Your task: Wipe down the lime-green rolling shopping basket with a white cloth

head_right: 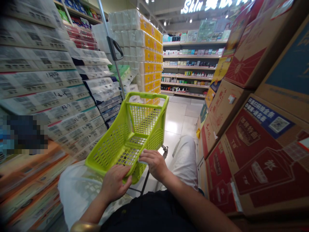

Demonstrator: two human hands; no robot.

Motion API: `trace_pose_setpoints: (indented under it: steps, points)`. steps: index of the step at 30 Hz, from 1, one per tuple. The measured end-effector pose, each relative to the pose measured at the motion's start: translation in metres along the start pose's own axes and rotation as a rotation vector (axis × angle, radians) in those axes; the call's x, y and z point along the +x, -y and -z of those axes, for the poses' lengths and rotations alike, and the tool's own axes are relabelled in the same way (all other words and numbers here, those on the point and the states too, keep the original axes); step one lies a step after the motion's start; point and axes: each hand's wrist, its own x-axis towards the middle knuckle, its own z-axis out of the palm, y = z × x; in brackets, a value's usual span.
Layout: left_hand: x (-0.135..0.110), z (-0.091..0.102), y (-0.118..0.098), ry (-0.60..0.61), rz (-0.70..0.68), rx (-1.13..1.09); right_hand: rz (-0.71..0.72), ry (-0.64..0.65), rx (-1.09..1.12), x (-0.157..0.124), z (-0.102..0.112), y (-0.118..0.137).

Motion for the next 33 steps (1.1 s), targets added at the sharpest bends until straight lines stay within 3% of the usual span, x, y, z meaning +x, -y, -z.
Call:
trace_pose_setpoints:
  steps: [4,10,18,25,33]
  points:
    - [0.001,0.000,0.000,0.016,0.004,0.004,-0.070,-0.032,-0.038,0.004,-0.001,-0.007]
    - [-0.001,0.001,0.001,0.015,0.020,-0.032,0.094,0.067,0.033,-0.013,-0.006,0.023]
    - [-0.001,0.001,0.004,0.036,0.027,0.002,-0.068,-0.046,-0.084,0.008,0.004,-0.008]
    - [-0.006,0.003,0.011,0.028,0.044,-0.060,0.084,0.107,-0.012,-0.006,-0.004,0.022]
    - [-0.013,0.009,0.021,0.014,0.066,-0.148,-0.045,0.016,-0.070,0.009,0.002,-0.006]
